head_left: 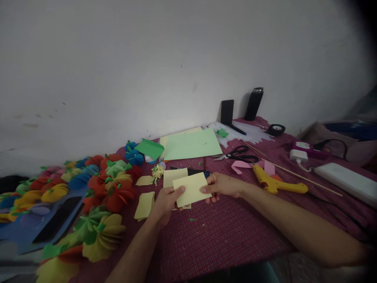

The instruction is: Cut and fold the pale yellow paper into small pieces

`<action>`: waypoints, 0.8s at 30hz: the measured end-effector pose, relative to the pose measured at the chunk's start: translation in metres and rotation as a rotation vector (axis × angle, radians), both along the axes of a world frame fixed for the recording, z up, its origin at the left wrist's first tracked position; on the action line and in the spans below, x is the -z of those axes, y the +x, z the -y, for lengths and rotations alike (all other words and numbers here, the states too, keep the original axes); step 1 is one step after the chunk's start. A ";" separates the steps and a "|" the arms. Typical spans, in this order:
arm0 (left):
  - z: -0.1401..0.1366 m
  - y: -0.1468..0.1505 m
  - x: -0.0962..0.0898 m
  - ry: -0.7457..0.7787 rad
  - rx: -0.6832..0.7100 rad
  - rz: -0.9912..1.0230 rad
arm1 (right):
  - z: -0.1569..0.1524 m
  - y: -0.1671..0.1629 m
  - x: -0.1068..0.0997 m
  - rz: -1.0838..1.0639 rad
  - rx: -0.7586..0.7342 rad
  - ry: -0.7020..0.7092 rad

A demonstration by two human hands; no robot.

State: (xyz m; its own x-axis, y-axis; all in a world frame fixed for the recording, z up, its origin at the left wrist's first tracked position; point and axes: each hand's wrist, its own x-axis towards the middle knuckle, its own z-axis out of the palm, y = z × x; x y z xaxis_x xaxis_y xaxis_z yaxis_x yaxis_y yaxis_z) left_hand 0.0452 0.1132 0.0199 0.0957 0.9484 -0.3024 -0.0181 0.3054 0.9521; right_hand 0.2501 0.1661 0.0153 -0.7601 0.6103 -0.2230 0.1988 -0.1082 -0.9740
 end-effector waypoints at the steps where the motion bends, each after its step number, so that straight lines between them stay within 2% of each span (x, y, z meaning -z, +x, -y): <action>1: 0.000 0.000 0.000 -0.003 0.004 -0.001 | -0.001 0.000 0.001 0.002 -0.003 0.003; 16: -0.001 -0.003 0.004 0.007 -0.028 0.008 | -0.003 0.004 0.000 -0.010 -0.030 -0.021; 24: 0.001 -0.001 0.003 -0.030 -0.039 0.081 | 0.000 0.000 0.001 0.026 -0.020 -0.057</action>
State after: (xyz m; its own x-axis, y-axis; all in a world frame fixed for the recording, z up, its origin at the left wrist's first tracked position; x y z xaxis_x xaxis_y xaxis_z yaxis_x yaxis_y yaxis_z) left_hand 0.0444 0.1124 0.0174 0.0843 0.9425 -0.3233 -0.1067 0.3311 0.9375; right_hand 0.2499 0.1660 0.0146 -0.7657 0.5806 -0.2767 0.2264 -0.1593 -0.9609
